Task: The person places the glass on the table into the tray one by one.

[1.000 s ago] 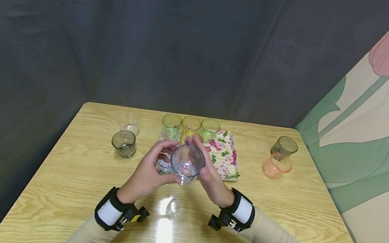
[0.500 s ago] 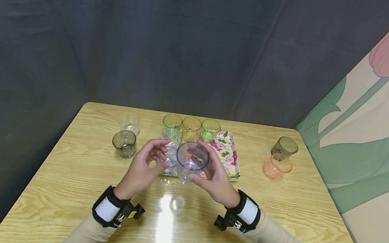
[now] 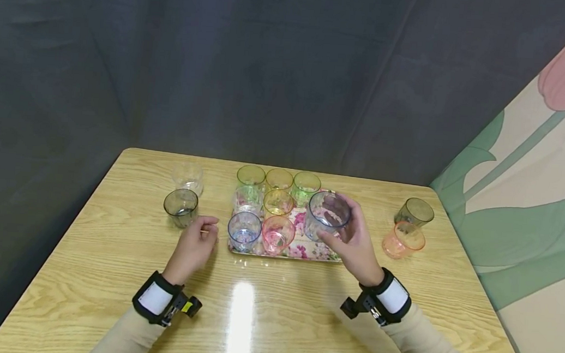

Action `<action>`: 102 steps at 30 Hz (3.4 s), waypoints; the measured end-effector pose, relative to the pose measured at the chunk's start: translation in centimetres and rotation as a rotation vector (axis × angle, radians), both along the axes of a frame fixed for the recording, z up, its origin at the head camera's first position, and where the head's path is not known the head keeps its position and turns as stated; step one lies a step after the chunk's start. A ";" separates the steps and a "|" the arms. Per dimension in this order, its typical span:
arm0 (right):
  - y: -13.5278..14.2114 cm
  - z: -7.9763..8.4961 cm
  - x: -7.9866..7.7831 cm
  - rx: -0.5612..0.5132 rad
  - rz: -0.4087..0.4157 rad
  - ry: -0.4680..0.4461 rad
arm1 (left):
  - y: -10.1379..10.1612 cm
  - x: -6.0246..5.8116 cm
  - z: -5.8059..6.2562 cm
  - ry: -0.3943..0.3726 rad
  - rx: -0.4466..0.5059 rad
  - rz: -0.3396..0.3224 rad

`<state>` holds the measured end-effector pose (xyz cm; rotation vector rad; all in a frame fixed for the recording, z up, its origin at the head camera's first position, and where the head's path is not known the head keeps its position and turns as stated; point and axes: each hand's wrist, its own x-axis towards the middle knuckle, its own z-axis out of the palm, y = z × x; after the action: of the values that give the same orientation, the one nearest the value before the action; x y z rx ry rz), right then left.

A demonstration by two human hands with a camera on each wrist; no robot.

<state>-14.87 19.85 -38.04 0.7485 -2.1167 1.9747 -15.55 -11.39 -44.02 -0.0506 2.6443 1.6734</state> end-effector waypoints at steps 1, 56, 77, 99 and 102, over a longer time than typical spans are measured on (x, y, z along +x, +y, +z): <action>0.3 -0.2 -0.2 0.005 -0.017 -0.001 | -0.1 -0.1 -0.4 -0.013 -0.034 -0.008; -2.0 -8.6 -7.5 0.375 -0.401 -0.317 | 0.7 -0.7 -4.2 -0.112 -0.290 -0.040; 2.9 -5.1 -5.1 0.615 -0.338 -0.343 | 0.3 -0.5 -4.2 -0.101 -0.320 -0.047; 7.9 -7.4 -3.1 1.211 -0.247 -0.411 | 0.6 -0.2 -4.4 -0.079 -0.297 -0.030; 8.0 -7.7 -3.0 1.185 -0.226 -0.401 | 0.6 -0.2 -4.5 -0.075 -0.298 -0.028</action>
<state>-17.92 27.90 -45.74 0.1552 -3.3634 0.6148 -15.74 -10.84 -48.51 -0.0772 2.7968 1.2302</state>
